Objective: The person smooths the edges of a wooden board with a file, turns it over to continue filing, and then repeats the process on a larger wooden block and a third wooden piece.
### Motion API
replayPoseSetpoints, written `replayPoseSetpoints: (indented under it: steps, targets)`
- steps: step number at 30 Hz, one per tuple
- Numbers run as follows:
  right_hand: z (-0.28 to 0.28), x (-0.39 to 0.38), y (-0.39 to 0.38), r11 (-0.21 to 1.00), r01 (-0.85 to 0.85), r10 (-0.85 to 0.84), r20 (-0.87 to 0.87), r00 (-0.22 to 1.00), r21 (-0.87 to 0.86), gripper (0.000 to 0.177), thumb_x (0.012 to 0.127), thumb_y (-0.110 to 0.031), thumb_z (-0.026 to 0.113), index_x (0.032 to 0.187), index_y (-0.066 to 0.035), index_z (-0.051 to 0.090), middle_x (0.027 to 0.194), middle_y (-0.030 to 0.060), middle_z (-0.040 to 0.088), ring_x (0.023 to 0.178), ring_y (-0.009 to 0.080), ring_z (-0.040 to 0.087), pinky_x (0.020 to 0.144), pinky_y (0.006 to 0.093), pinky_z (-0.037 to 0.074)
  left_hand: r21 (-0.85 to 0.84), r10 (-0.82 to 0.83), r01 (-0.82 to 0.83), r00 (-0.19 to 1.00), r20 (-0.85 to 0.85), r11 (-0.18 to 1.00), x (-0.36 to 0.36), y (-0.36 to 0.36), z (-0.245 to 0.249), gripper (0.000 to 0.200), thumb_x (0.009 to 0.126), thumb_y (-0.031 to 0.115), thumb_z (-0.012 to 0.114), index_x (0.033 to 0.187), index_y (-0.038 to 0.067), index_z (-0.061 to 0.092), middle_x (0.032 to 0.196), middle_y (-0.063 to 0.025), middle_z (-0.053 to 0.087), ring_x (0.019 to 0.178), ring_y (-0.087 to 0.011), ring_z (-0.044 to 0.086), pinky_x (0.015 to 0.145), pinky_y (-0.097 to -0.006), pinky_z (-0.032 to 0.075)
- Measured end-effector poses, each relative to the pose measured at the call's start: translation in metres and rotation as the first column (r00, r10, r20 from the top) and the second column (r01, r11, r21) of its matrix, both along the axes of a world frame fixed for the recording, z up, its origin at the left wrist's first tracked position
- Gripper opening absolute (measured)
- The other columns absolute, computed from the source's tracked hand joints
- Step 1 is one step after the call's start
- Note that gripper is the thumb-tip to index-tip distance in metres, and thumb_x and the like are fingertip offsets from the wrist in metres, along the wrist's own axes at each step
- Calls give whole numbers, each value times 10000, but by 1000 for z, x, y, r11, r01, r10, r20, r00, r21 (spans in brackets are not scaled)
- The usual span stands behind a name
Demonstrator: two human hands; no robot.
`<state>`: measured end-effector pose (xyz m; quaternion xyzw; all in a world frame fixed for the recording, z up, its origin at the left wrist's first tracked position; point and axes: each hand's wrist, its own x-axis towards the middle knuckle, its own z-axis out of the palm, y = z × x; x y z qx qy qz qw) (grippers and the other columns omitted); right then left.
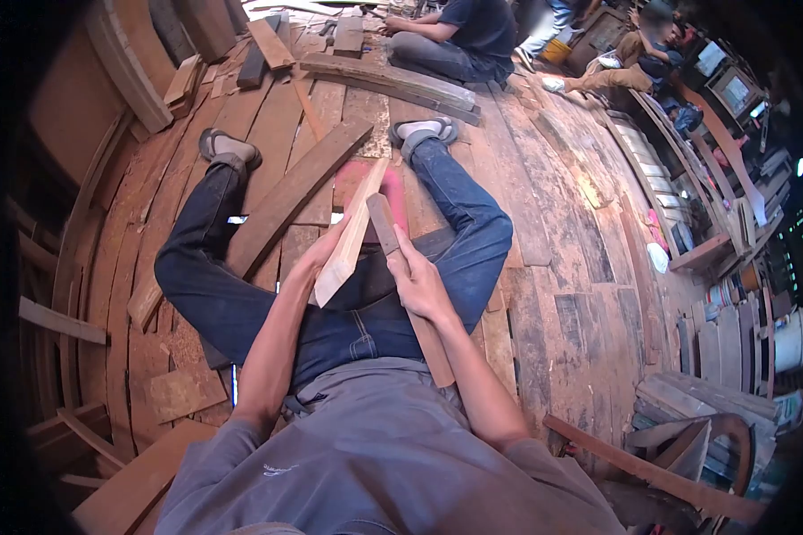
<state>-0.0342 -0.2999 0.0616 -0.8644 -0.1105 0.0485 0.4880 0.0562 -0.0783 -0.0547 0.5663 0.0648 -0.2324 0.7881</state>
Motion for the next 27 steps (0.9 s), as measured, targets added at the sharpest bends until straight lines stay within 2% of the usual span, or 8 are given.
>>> replayPoseSetpoints:
  steps: [2,5,7,10,14,19,23,27]
  targets:
    - [4,0,-4,1000,-2,0,73,997,22,620,1018,-113,552,1594,-231,357,890,77,660,518,92,515,498,271,457,124,46,-44,999,-12,991,-8,1,24,757,969,711,486,1250,32,671,972,-66,694,758,-137,649,633,-302,525]
    - [25,-4,-10,998,12,-14,25,1000,57,628,997,-136,566,1585,-159,349,1264,194,573,1086,265,516,913,343,421,312,52,-72,996,74,947,-2,13,20,759,965,730,468,1182,39,695,885,-49,684,720,-125,632,627,-311,509]
    - [29,-4,-18,996,42,-42,3,999,74,627,999,-137,566,1586,-155,346,1219,171,547,1079,259,508,904,342,415,425,-5,-53,991,133,904,4,19,34,760,974,728,448,1169,37,696,863,-56,684,732,-122,636,622,-306,506]
    - [25,0,-23,986,75,-77,5,997,151,616,1027,-118,555,1598,-220,347,725,-1,575,494,70,484,466,264,433,356,-33,-43,979,203,933,20,27,40,834,993,712,396,1217,-46,662,981,-127,701,884,-187,652,791,-355,499]
    - [12,7,-31,976,88,-103,66,993,199,623,1039,-150,560,1608,-225,317,716,-8,564,467,69,476,443,253,417,223,46,-145,916,398,964,54,23,15,780,1046,625,371,1316,-72,591,1145,-117,671,1002,-179,625,892,-336,486]
    - [54,-5,-25,944,234,-182,-226,957,231,690,983,-233,625,1578,-60,322,1446,289,530,1366,320,496,1120,361,380,203,134,-404,665,735,892,45,24,21,529,1070,433,468,1253,-60,522,1124,-167,670,1039,-235,629,939,-369,484]
    - [18,10,-34,974,164,-170,23,985,156,754,966,-261,681,1563,6,305,1120,198,679,627,184,655,601,305,532,131,167,-542,466,869,830,41,22,62,526,1030,426,547,1244,-50,487,1064,-206,679,1007,-292,672,895,-403,509]
    - [36,12,-14,889,128,-130,-25,991,439,700,940,-241,728,1488,-19,353,826,80,646,447,111,543,400,266,432,126,170,-632,385,907,765,34,16,97,610,983,485,599,1243,-51,474,1024,-235,679,978,-344,694,861,-428,523]
